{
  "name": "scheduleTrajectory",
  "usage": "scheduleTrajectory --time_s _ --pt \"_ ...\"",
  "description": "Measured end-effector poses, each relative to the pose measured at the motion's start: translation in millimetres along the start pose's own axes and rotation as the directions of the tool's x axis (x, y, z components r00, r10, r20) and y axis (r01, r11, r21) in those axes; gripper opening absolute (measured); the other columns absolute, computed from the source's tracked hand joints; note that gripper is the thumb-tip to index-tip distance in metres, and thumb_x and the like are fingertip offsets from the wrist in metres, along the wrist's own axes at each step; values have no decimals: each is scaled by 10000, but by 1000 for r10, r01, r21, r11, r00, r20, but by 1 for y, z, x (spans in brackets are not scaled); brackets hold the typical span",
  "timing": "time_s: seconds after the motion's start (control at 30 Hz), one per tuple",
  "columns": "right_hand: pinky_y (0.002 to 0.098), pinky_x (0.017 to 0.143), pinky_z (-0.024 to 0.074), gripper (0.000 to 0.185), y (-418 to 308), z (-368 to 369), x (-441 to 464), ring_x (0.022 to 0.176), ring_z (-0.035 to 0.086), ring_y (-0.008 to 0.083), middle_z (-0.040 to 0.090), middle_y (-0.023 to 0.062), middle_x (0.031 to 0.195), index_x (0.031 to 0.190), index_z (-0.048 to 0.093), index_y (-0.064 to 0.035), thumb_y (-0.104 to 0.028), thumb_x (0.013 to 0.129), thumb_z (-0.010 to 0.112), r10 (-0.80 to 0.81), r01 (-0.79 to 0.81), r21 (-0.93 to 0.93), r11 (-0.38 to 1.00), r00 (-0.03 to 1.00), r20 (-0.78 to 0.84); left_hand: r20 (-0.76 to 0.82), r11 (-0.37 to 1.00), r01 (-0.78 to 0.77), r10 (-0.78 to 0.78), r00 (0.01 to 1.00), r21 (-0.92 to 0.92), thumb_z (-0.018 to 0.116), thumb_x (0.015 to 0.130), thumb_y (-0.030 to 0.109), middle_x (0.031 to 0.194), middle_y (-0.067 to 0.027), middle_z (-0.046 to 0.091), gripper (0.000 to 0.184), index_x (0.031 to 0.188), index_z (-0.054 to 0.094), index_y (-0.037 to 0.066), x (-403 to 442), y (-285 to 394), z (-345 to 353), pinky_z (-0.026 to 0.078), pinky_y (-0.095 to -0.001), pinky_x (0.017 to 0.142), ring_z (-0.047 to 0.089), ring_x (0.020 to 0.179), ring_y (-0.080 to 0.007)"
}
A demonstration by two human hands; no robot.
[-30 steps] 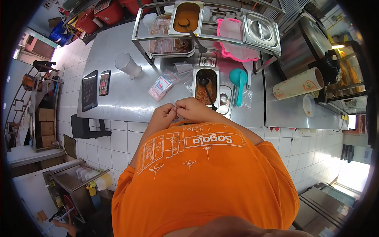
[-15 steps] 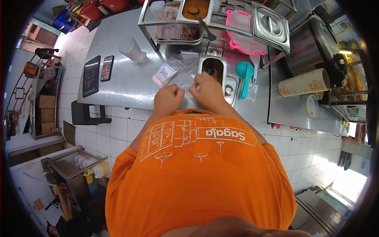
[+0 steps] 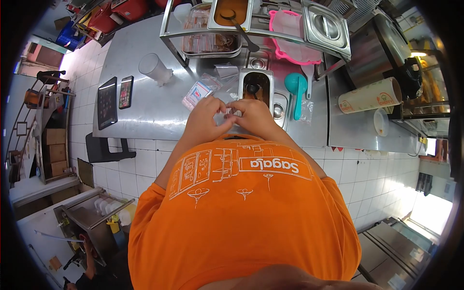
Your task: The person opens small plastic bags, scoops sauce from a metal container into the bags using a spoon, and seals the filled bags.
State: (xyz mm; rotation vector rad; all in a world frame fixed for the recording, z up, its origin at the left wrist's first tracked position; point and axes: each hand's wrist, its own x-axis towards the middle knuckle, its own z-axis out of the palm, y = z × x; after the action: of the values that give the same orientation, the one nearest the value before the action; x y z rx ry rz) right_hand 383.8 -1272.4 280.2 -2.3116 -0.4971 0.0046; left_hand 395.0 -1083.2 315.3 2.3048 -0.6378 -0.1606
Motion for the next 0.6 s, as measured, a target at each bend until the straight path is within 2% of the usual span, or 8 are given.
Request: scheduleTrajectory --time_s 0.07,0.17,0.3,0.4,0.43,0.47,0.53,0.6 --pt "382 697 504 257 -6 -4 1 804 638 298 643 97 903 969 696 -99 -278 787 675 13 -13 28 1000 1000 7 -107 961 -256 267 958 100 742 722 278 1125 -95 573 491 1138 561 89 3 -2 -7 398 -426 940 538 1079 -295" --pt "382 700 499 273 -21 -11 7 810 637 298 644 103 830 954 693 -86 -311 801 672 86 -87 18 996 993 76 58 936 -285 279 959 209 751 713 283 1223 -113 504 687 1291 443 74 1 -22 3 232 -480 1087 433 1201 -325" --pt "378 667 495 275 -14 -7 8 753 635 288 638 103 808 918 694 -72 -327 820 663 35 -41 122 992 998 47 133 971 -226 214 968 84 715 767 263 1189 -129 519 620 1295 449 77 -1 -39 10 211 -503 1102 450 1184 -331" --pt "376 627 491 274 -14 -30 -2 691 630 266 638 99 807 892 695 -80 -344 849 639 213 -167 287 943 967 -138 142 985 -124 140 980 -117 682 812 229 1189 -132 513 569 1301 440 67 -1 -34 3 226 -453 1096 447 1191 -314" --pt "366 606 491 374 -7 -34 -8 664 629 255 637 110 812 901 688 -58 -423 855 620 295 -233 250 940 923 -249 154 983 -72 98 983 -167 676 823 208 1196 -133 506 565 1308 428 57 -3 -32 1 224 -420 1097 446 1202 -291" --pt "369 617 494 413 -3 -43 -15 679 637 257 640 121 809 905 684 -44 -448 842 625 429 -414 118 903 887 -169 170 976 -18 56 984 -215 670 833 186 1204 -134 500 562 1315 416 47 -6 -31 0 223 -387 1098 445 1214 -268" --pt "375 639 500 495 1 -63 -29 709 653 261 645 143 803 914 678 -15 -498 817 633 677 -678 -187 711 732 -77 177 925 86 -21 984 -369 659 827 146 1190 -122 480 583 1330 379 51 -9 -33 4 222 -386 1094 435 1202 -238" --pt "387 660 502 540 8 -53 -52 722 658 288 647 165 780 917 668 12 -513 796 643 685 -680 -181 711 727 -43 205 865 149 -55 977 -478 643 815 103 1180 -114 456 609 1343 342 57 -9 -34 6 214 -384 1091 413 1203 -218"
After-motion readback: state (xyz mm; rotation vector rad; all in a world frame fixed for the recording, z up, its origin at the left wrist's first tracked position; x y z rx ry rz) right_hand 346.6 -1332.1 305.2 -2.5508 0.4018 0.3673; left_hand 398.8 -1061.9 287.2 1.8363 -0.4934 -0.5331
